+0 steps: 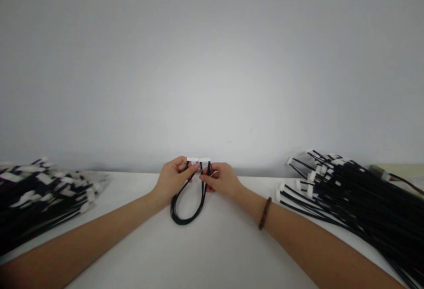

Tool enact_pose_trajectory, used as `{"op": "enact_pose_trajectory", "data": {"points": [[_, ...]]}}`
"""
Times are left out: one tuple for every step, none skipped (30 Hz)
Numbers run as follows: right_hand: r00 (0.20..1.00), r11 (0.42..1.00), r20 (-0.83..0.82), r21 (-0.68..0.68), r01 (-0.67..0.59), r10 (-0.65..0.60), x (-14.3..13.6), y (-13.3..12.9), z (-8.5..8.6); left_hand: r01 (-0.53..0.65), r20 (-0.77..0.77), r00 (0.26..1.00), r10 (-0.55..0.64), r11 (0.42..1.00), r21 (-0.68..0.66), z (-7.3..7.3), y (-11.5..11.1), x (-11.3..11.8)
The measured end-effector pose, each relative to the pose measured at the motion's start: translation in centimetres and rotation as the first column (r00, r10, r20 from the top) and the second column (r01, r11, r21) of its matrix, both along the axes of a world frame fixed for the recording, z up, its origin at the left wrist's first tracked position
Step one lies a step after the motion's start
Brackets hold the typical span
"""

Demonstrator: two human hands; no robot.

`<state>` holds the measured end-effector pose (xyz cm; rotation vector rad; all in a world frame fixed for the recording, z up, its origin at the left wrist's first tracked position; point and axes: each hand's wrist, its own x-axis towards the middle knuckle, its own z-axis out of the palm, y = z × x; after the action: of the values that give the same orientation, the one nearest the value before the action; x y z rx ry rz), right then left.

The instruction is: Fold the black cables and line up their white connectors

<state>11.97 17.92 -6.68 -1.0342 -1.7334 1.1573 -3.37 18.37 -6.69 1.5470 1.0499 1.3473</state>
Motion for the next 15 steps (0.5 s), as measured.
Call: {"op": "enact_pose_trajectory", "data": {"points": [[1.000,1.000,-0.005,0.004,-0.007,0.007,0.0,0.0,0.0,0.003,0.008,1.000,-0.003,1.000,-0.006,0.0,0.0,0.0],[1.000,1.000,-0.012,0.002,-0.010,0.010,0.0,0.0,0.1,0.004,0.017,1.000,-0.004,1.000,-0.012,0.0,0.0,0.1],[1.000,1.000,-0.026,-0.002,-0.011,0.011,0.0,0.1,0.1,0.005,0.036,0.999,-0.004,1.000,-0.018,0.1,0.0,0.0],[0.999,1.000,-0.053,-0.011,-0.011,0.011,0.1,0.2,0.1,0.012,0.069,0.998,-0.010,0.999,-0.031,0.2,0.1,0.0],[0.995,1.000,-0.097,-0.027,-0.011,0.009,0.1,0.3,0.1,0.039,0.116,0.993,-0.032,0.998,-0.058,0.4,0.1,-0.2],[0.988,0.999,-0.157,-0.048,-0.010,0.002,0.2,0.6,0.1,0.092,0.173,0.982,-0.074,0.991,-0.099,0.6,0.2,-0.4],[0.973,0.997,-0.230,-0.071,-0.004,-0.013,0.3,0.8,0.1,0.176,0.235,0.962,-0.138,0.973,-0.150,1.0,0.2,-0.7],[0.952,0.996,-0.305,-0.093,0.008,-0.036,0.4,1.0,0.0,0.285,0.297,0.929,-0.219,0.937,-0.202,1.4,0.1,-0.9],[0.926,0.993,-0.371,-0.115,0.023,-0.064,0.5,1.2,0.0,0.406,0.350,0.884,-0.311,0.881,-0.244,2.0,-0.2,-1.2],[0.904,0.990,-0.418,-0.139,0.037,-0.093,0.7,1.4,0.0,0.523,0.383,0.829,-0.407,0.807,-0.275,2.8,-0.6,-1.3],[0.886,0.986,-0.448,-0.159,0.052,-0.119,0.8,1.6,0.0,0.625,0.394,0.768,-0.504,0.725,-0.291,3.6,-1.2,-1.2],[0.879,0.983,-0.458,-0.176,0.055,-0.131,0.9,1.7,0.0,0.716,0.371,0.697,-0.614,0.631,-0.299,4.6,-2.1,-1.0],[0.883,0.981,-0.452,-0.188,0.045,-0.127,0.9,1.7,0.0,0.790,0.316,0.609,-0.728,0.523,-0.318,5.6,-3.0,-0.7],[0.894,0.981,-0.435,-0.194,0.024,-0.108,1.0,1.7,0.1,0.849,0.233,0.490,-0.840,0.399,-0.346,6.6,-4.1,-0.3],[0.907,0.981,-0.413,-0.192,-0.004,-0.077,1.0,1.6,0.2,0.885,0.140,0.334,-0.932,0.259,-0.387,7.5,-5.1,0.2]]}}
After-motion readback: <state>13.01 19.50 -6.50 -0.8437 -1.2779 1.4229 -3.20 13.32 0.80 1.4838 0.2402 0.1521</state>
